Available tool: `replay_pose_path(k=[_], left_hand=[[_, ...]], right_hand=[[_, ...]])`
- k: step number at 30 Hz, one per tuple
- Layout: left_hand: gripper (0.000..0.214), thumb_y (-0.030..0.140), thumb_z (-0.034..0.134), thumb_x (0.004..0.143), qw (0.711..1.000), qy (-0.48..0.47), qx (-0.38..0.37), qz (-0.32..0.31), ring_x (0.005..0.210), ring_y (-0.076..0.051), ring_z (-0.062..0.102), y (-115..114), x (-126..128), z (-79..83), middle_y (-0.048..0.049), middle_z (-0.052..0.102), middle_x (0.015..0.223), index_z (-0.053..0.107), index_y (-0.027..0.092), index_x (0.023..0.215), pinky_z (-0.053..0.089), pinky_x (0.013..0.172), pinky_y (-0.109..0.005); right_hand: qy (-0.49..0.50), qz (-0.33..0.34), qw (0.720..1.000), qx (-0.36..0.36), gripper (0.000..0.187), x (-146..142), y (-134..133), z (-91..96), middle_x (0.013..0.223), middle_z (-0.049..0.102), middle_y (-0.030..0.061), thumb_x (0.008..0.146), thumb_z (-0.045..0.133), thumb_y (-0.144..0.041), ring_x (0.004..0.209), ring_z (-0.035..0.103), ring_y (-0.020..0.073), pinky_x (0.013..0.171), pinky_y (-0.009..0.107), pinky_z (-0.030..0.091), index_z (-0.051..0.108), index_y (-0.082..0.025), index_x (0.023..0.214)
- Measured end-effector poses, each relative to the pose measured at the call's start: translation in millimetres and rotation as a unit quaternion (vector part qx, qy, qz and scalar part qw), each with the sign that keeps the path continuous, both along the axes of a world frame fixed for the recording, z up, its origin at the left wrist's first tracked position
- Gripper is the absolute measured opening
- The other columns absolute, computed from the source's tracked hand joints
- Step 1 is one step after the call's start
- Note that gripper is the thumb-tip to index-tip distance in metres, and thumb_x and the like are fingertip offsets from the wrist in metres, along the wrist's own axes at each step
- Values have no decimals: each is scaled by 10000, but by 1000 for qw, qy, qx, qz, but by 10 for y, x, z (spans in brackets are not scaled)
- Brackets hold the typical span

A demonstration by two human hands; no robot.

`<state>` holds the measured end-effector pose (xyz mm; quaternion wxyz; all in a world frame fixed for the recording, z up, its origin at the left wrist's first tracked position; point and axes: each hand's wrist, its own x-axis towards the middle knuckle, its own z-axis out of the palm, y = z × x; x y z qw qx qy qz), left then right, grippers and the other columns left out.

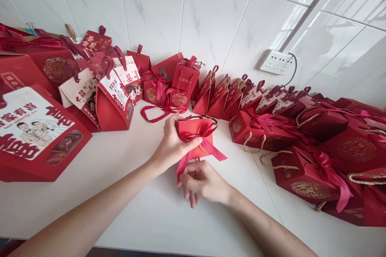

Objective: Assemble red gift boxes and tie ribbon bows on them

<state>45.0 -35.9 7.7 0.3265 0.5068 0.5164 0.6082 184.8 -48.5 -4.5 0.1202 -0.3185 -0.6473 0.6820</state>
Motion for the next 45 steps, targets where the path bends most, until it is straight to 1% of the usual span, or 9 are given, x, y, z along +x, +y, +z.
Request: replay_pose_path(k=[12, 17, 19, 21, 24, 26, 33, 41, 45], left_hand=[[649, 303, 764, 609, 998, -4, -56, -36, 1111, -254, 538, -6, -38, 58, -91, 515, 1182, 401, 221, 1141, 447, 949, -430], [649, 324, 748, 627, 998, 2, -50, -50, 1075, -248, 557, -13, -26, 76, -89, 512, 1168, 382, 222, 1153, 448, 946, -443], [655, 330, 758, 617, 998, 19, -35, -43, 1154, -276, 512, -15, -25, 55, -101, 485, 1213, 387, 229, 1148, 423, 980, -466], [666, 338, 766, 608, 998, 43, -22, -41, 1236, -304, 444, -13, -26, 16, -118, 444, 1266, 384, 232, 1144, 385, 1019, -494], [672, 352, 764, 615, 995, 80, 3, -64, 1310, -325, 353, 0, -27, -49, -134, 381, 1318, 366, 240, 1144, 317, 1062, -530], [673, 363, 771, 612, 991, 105, 35, -72, 1338, -328, 305, 9, -24, -83, -138, 349, 1333, 361, 242, 1131, 280, 1080, -539], [637, 381, 777, 619, 973, 188, 105, -87, 1388, -327, 213, 22, -14, -124, -143, 308, 1385, 372, 237, 1089, 291, 1093, -520], [734, 419, 754, 666, 983, 111, 89, -119, 1378, -293, 288, 87, -119, -87, -147, 303, 1456, 347, 247, 1253, 340, 1088, -470], [584, 421, 720, 717, 986, 72, 138, -64, 1366, -264, 318, 100, -125, -129, -123, 323, 1441, 390, 255, 1169, 404, 1045, -436]], right_hand=[[-60, 73, 995, 16, 126, 57, 7, 89, 529, 567, -48, 744, 496, -99, 343, 503, 31, 362, 118, 421, 591, -137, 670], [-47, 104, 993, 4, 224, 171, 27, 152, 523, 567, -36, 771, 620, -341, 334, 515, 46, 337, 131, 407, 635, -130, 696], [18, 48, 999, 10, 390, 245, 65, 185, 453, 535, -33, 773, 597, -496, 289, 487, 63, 283, 146, 341, 625, -128, 650], [90, -99, 987, 85, 511, 305, 115, 223, 357, 463, -43, 805, 508, -589, 238, 405, 59, 260, 160, 261, 576, -141, 569], [101, -312, 914, 239, 522, 343, 190, 275, 316, 374, -68, 836, 472, -587, 255, 332, 44, 306, 175, 260, 485, -169, 524], [67, -362, 878, 306, 461, 338, 221, 289, 394, 404, -70, 806, 532, -573, 329, 376, 52, 358, 183, 313, 462, -181, 574], [-53, -366, 855, 362, 407, 287, 259, 207, 502, 432, -67, 746, 613, -516, 435, 397, 75, 410, 202, 314, 366, -212, 637], [68, -328, 897, 288, 238, 280, 262, 200, 561, 464, -55, 840, 532, -391, 439, 439, 74, 406, 204, 365, 451, -197, 729], [106, -321, 910, 239, 243, 275, 274, 192, 574, 468, -55, 830, 553, -397, 447, 461, 77, 374, 195, 389, 462, -194, 731]])
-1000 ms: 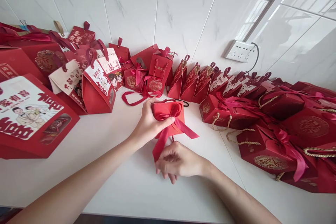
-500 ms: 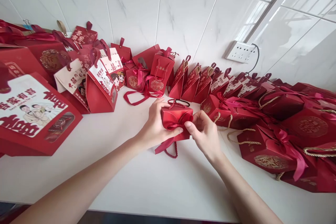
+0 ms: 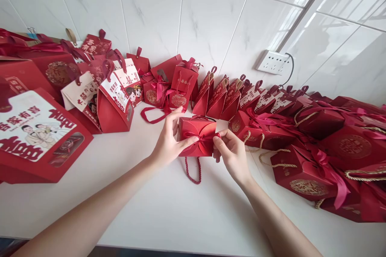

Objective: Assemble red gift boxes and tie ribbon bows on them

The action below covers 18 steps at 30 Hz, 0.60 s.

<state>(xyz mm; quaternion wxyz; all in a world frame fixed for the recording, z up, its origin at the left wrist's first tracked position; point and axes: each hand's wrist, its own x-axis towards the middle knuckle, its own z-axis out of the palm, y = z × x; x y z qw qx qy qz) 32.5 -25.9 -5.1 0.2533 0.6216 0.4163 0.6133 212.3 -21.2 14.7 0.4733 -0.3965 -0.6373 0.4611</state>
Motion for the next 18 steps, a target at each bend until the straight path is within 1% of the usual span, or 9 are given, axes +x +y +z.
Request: replay_pose_path(k=[3, 5, 8, 11, 13, 15, 18], left_hand=[[313, 373, 678, 772, 997, 38, 35, 59, 1317, -258, 384, -12, 6, -14, -105, 393, 1353, 476, 233, 966, 428, 1013, -443], [199, 340, 649, 799, 993, 76, 47, 79, 1273, -253, 426, -25, 6, -2, -93, 440, 1275, 494, 220, 838, 436, 996, -446], [187, 313, 601, 833, 990, 100, 52, 88, 1234, -246, 448, -43, 7, 30, -78, 488, 1184, 474, 213, 737, 452, 960, -432], [189, 300, 555, 855, 991, 89, 41, 94, 1235, -241, 444, -53, 24, 51, -72, 508, 1104, 437, 218, 734, 459, 936, -415], [188, 294, 535, 863, 991, 86, 32, 97, 1250, -236, 434, -56, 42, 54, -70, 518, 1060, 413, 224, 737, 455, 938, -410], [191, 291, 518, 869, 991, 84, 28, 96, 1265, -236, 426, -56, 57, 55, -73, 527, 1055, 398, 227, 735, 453, 938, -405], [208, 292, 492, 883, 992, 77, 26, 100, 1268, -238, 437, -56, 68, 60, -80, 536, 1072, 379, 226, 722, 449, 934, -391]], right_hand=[[13, 2, 1000, -10, 255, 5, 27, -5, 599, 479, -50, 814, 574, -406, 460, 471, 77, 365, 192, 410, 465, -192, 728], [20, -4, 1000, -12, 268, 10, 44, -2, 598, 478, -50, 805, 585, -417, 460, 465, 74, 360, 192, 417, 468, -191, 724], [22, -6, 999, -24, 278, 13, 66, 5, 548, 464, -60, 792, 599, -431, 441, 436, 72, 347, 188, 405, 475, -191, 727], [29, -5, 999, -43, 291, 18, 86, 3, 500, 448, -71, 772, 619, -441, 421, 405, 70, 331, 181, 380, 470, -195, 733], [45, -7, 998, -54, 293, 27, 102, -6, 511, 451, -70, 765, 629, -441, 423, 403, 68, 327, 177, 373, 469, -197, 741], [63, -2, 996, -63, 283, 40, 120, -20, 549, 466, -61, 768, 634, -433, 450, 424, 70, 333, 172, 378, 479, -197, 752], [85, 23, 994, -63, 267, 53, 144, -44, 627, 486, -38, 767, 645, -421, 559, 493, 96, 343, 161, 403, 495, -200, 770]])
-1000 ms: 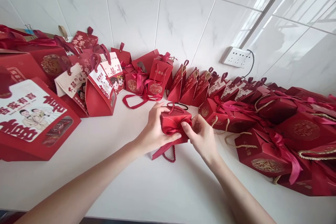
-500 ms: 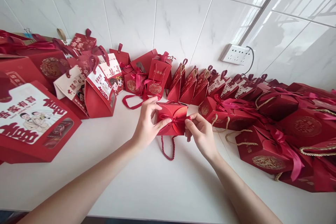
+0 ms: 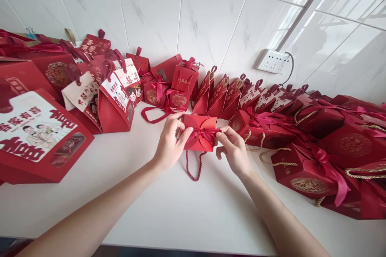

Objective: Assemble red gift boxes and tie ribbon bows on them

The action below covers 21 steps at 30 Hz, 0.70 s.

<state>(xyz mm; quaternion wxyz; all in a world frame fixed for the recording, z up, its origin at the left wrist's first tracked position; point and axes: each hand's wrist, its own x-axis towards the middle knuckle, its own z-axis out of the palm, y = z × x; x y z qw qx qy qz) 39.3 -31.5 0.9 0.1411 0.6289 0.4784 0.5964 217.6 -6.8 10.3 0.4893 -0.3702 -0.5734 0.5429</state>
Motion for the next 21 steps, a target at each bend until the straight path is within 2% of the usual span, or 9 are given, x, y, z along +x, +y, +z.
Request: replay_pose_path(k=[3, 7, 9, 10, 12, 15, 17, 21], left_hand=[[216, 294, 471, 894, 1000, 5, -5, 13, 1261, -233, 449, 1, 3, 4, -76, 550, 1051, 364, 229, 718, 460, 907, -372], [201, 288, 450, 901, 1000, 12, -7, 28, 1254, -227, 453, 12, 1, -7, -81, 550, 1049, 357, 232, 732, 480, 849, -351], [191, 280, 441, 905, 999, 15, 0, 35, 1236, -218, 467, 19, -1, -16, -83, 548, 1045, 357, 232, 739, 483, 830, -336], [188, 275, 437, 906, 999, 17, 4, 38, 1227, -214, 473, 22, -2, -20, -84, 547, 1043, 356, 233, 742, 482, 826, -331], [186, 269, 434, 907, 999, 23, 8, 43, 1212, -211, 483, 26, -4, -24, -86, 548, 1040, 355, 233, 743, 480, 819, -325], [191, 271, 432, 906, 998, 29, 10, 45, 1212, -215, 483, 29, -10, -19, -88, 549, 1037, 349, 235, 738, 477, 804, -320], [195, 278, 430, 906, 998, 29, 8, 48, 1213, -217, 482, 31, -18, -13, -87, 551, 1030, 344, 238, 736, 474, 801, -319], [191, 289, 422, 906, 998, 30, -2, 56, 1179, -221, 505, 48, -34, -9, -85, 557, 1012, 346, 239, 738, 478, 785, -323]], right_hand=[[4, 8, 1000, 11, 275, 1, 14, -12, 747, 539, -3, 762, 652, -424, 624, 524, 109, 339, 162, 429, 492, -201, 765], [-3, 11, 1000, 17, 301, -1, 20, -11, 1087, 580, 59, 758, 651, -439, 579, 513, 70, 319, 162, 430, 481, -190, 752], [3, 14, 1000, 12, 305, 2, 25, -10, 1132, 577, 58, 751, 659, -442, 548, 513, 60, 305, 163, 414, 486, -191, 763], [7, 13, 1000, 8, 304, 4, 29, -11, 1098, 593, 52, 748, 664, -440, 529, 515, 58, 301, 164, 406, 489, -191, 764], [13, 5, 1000, -5, 300, 13, 39, -13, 900, 632, 23, 745, 671, -436, 471, 506, 58, 302, 166, 390, 500, -191, 758], [4, -9, 1000, -19, 305, 28, 52, -13, 550, 542, -49, 740, 676, -449, 378, 480, 74, 313, 176, 372, 518, -189, 758], [-6, -12, 1000, -18, 315, 36, 55, -8, 457, 496, -67, 738, 675, -463, 347, 476, 85, 323, 184, 362, 521, -188, 761], [-24, -28, 999, -6, 313, 41, 47, 4, 406, 482, -75, 759, 657, -469, 304, 439, 79, 341, 196, 333, 516, -189, 749]])
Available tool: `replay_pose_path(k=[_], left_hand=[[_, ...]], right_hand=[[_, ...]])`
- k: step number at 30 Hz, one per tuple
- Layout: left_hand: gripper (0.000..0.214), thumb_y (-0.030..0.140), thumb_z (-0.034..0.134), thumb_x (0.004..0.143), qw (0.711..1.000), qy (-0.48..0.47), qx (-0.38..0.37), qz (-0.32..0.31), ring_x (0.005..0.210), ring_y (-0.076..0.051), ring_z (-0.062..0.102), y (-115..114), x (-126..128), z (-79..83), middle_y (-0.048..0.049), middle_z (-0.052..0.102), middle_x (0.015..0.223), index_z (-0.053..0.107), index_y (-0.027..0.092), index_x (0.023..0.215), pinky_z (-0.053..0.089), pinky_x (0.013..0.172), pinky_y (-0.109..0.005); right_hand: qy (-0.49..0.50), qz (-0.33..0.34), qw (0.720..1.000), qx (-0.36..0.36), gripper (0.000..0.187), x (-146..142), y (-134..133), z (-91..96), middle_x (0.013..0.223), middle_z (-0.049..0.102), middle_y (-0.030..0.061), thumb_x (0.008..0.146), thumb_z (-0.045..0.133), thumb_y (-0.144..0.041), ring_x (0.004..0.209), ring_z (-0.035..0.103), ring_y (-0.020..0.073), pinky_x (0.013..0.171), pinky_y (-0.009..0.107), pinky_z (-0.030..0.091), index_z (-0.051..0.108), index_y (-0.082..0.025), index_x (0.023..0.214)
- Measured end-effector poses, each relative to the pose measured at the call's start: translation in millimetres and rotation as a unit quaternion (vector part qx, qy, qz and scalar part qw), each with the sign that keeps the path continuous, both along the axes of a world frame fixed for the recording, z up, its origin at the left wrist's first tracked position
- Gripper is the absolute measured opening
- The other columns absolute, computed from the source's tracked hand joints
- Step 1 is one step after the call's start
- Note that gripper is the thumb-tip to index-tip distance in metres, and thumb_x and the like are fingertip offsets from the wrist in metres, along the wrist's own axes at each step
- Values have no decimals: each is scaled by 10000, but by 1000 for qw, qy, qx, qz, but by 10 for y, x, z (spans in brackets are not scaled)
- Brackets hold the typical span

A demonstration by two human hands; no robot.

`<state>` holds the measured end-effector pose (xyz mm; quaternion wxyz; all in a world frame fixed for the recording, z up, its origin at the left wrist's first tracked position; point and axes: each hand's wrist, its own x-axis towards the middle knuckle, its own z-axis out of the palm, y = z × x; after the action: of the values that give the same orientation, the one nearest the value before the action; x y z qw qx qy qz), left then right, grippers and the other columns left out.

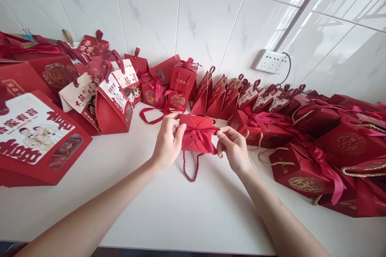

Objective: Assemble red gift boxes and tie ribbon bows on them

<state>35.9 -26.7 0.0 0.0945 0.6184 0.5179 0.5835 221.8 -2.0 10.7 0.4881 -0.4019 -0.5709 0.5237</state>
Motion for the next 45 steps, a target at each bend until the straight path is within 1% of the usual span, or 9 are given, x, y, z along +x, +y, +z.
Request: replay_pose_path(k=[7, 14, 18, 23, 31, 38, 40, 43, 45], left_hand=[[188, 266, 414, 907, 1000, 9, 11, 1, 1160, -213, 507, 18, -1, -2, -83, 544, 1004, 348, 239, 733, 460, 888, -371], [230, 274, 494, 867, 999, 15, 21, -39, 1162, -218, 482, 7, 4, -27, -57, 466, 944, 353, 228, 692, 453, 913, -380], [174, 288, 529, 839, 995, -64, 16, -77, 1155, -199, 478, 25, 5, -45, -68, 463, 1086, 363, 237, 830, 460, 926, -375], [461, 364, 652, 744, 982, -141, -44, -116, 1159, -207, 486, 17, -6, 12, -68, 458, 1186, 360, 242, 1079, 425, 992, -403], [328, 431, 514, 837, 970, -173, -110, -133, 1125, -237, 515, 13, -59, 57, -86, 507, 1214, 452, 220, 1081, 420, 965, -437], [531, 378, 669, 714, 963, -140, -110, -203, 1099, -233, 524, -19, -61, 54, -88, 516, 1188, 361, 222, 1116, 436, 943, -417], [523, 339, 672, 708, 968, -130, -119, -179, 1066, -223, 548, -25, -47, 68, -78, 537, 1129, 346, 220, 1100, 458, 913, -401], [499, 317, 654, 728, 973, -124, -122, -150, 1042, -212, 571, -24, -28, 77, -76, 545, 1105, 322, 221, 1089, 477, 886, -388], [515, 322, 658, 727, 976, -122, -115, -138, 1076, -218, 561, -21, -17, 74, -89, 530, 1140, 305, 222, 1088, 478, 888, -387]], right_hand=[[20, -18, 1000, 3, 297, -4, 19, -18, 420, 395, -105, 761, 656, -442, 282, 388, 59, 334, 196, 261, 493, -199, 707], [5, -38, 999, 35, 279, -18, 33, -40, 583, 509, -78, 789, 626, -439, 278, 421, 39, 291, 185, 243, 493, -195, 757], [-9, -32, 999, 33, 268, -33, -10, -20, 475, 442, -104, 805, 612, -441, 257, 364, 34, 291, 181, 264, 506, -197, 772], [-36, -34, 998, 29, 291, -41, -21, -4, 407, 434, -104, 805, 606, -466, 258, 384, 49, 284, 169, 226, 509, -195, 765], [-34, -46, 998, 32, 312, -39, -20, -10, 426, 473, -98, 800, 608, -486, 257, 402, 47, 269, 151, 239, 514, -190, 787], [-58, -67, 995, 51, 307, -41, -3, -11, 625, 587, -41, 807, 588, -480, 273, 404, 37, 262, 174, 249, 529, -180, 836], [-57, -123, 987, 90, 274, -55, -51, 8, 741, 592, -25, 808, 596, -447, 316, 419, 33, 282, 184, 298, 517, -192, 869], [-45, -215, 949, 226, 168, -86, -218, 39, 718, 524, -39, 845, 563, -356, 420, 426, 45, 365, 183, 347, 480, -212, 821], [-99, -132, 943, 290, 223, -125, -353, 39, 597, 489, -42, 885, 496, -318, 447, 423, 63, 417, 193, 354, 462, -206, 695]])
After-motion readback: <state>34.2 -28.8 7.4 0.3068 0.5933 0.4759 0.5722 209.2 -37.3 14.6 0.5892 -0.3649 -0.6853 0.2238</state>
